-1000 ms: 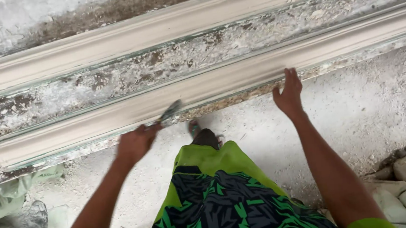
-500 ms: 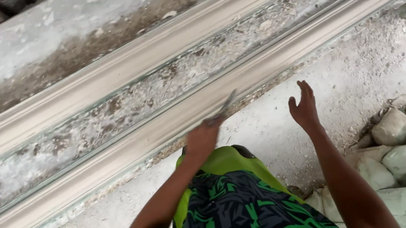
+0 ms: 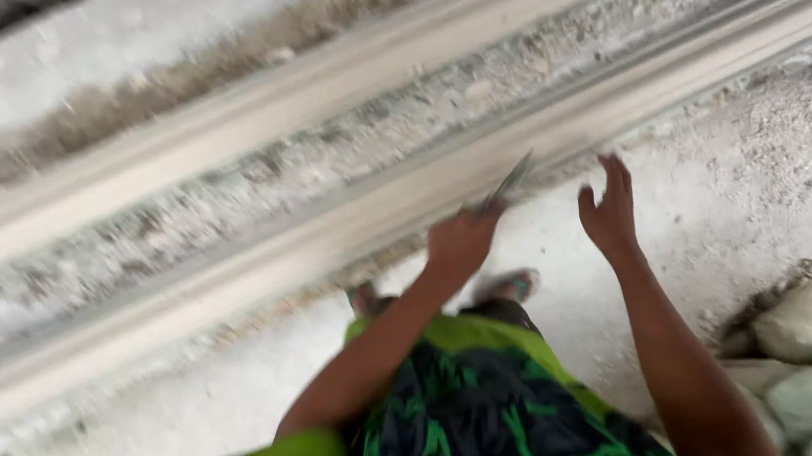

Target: Smoothing and cleaning excess plaster from decorative moldings using a spatula on a workbench.

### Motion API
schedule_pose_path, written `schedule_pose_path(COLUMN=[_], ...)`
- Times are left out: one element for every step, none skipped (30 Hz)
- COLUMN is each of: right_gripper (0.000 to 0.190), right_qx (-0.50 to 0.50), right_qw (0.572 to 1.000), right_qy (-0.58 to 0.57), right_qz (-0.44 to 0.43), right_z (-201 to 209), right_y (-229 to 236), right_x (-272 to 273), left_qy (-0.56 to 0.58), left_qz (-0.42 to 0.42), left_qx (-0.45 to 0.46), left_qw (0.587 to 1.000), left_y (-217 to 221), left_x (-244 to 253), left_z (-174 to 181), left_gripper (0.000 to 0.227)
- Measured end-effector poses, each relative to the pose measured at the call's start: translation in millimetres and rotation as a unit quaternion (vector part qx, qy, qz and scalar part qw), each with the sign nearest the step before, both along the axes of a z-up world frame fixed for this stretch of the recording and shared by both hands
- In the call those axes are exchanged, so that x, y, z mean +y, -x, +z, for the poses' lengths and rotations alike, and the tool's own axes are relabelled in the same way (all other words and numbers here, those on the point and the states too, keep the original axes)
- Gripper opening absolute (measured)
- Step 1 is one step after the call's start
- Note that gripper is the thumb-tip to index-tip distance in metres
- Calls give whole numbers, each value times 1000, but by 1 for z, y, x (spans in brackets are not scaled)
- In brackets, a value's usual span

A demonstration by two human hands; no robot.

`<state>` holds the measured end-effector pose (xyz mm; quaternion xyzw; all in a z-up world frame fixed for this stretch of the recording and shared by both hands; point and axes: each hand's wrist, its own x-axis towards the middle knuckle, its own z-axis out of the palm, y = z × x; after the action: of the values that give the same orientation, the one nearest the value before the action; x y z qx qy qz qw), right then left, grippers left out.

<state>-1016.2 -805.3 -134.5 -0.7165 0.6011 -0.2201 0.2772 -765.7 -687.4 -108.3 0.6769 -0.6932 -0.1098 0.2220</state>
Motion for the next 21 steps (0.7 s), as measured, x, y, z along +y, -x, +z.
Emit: schedule_pose_path(right_gripper=[59, 58, 57, 57, 58, 58, 58, 57, 56, 56, 55, 54, 54, 54, 54, 54, 54, 53, 53, 53, 52], right_qx=[8, -7, -39, -47, -44, -40, -37, -35, -31, -26, -29, -32, -34, -38, -42, -44, -47, -50, -44, -36, -32], right_qw=[1000, 1000, 999, 999, 999, 999, 999, 999, 999, 999, 999, 999, 999, 998, 997, 997, 996, 995, 996, 996, 996], right_qy=[-6, -25, -27, -15, -10, -5, -10, -12, -15, -22, -19, -16, -15, -25, -38, -39, -49, -59, -65, -70, -75], right_qz=[12, 16, 8, 8, 8, 8, 9, 7, 7, 8, -5, -18, -14, -31, -47, -43, -50, -57, -48, -33, -21], right_z=[2, 6, 9, 6, 2, -3, 3, 7, 12, 13, 12, 11, 10, 7, 3, -4, -10, -16, -13, -10, -8], right_y=[27, 55, 64, 85, 108, 130, 149, 168, 189, 214, 228, 241, 257, 270, 283, 287, 293, 299, 301, 302, 299], right_x=[1, 1, -16, -32, -40, -48, -54, -60, -65, -65, -76, -87, -94, -102, -107, -119, -124, -129, -141, -152, -162], left_qy=[-6, -9, 6, 17, 12, 6, 1, -8, -18, -24, -41, -58, -57, -106, -158, -159, -180, -200, -208, -187, -164], left_qz=[12, 13, 1, 0, -13, -27, -26, -19, -11, -10, -35, -60, -56, -23, 9, 14, 26, 39, 47, 38, 28], left_qx=[8, 18, 11, 3, -14, -32, -29, -27, -23, -18, -48, -78, -81, -77, -73, -74, -102, -129, -122, -100, -84], left_qw=[1000, 1000, 1000, 1000, 1000, 999, 999, 999, 1000, 999, 997, 993, 994, 991, 985, 984, 978, 970, 969, 977, 982], left_y=[41, 82, 102, 121, 143, 163, 163, 162, 164, 141, 110, 79, 41, 3, -34, -45, -54, -63, -33, 1, 33], left_x=[-21, -44, -90, -115, -134, -152, -151, -149, -145, -113, -95, -76, -44, -11, 28, 33, 44, 56, 32, 5, -26], left_z=[-7, -12, -14, -18, -24, -31, -30, -31, -33, -29, -18, -4, -3, 5, 21, 27, 31, 35, 32, 30, 33], left_gripper=[32, 34, 36, 36, 34, 33, 33, 36, 39, 39, 43, 50, 50, 46, 43, 43, 41, 40, 40, 42, 44])
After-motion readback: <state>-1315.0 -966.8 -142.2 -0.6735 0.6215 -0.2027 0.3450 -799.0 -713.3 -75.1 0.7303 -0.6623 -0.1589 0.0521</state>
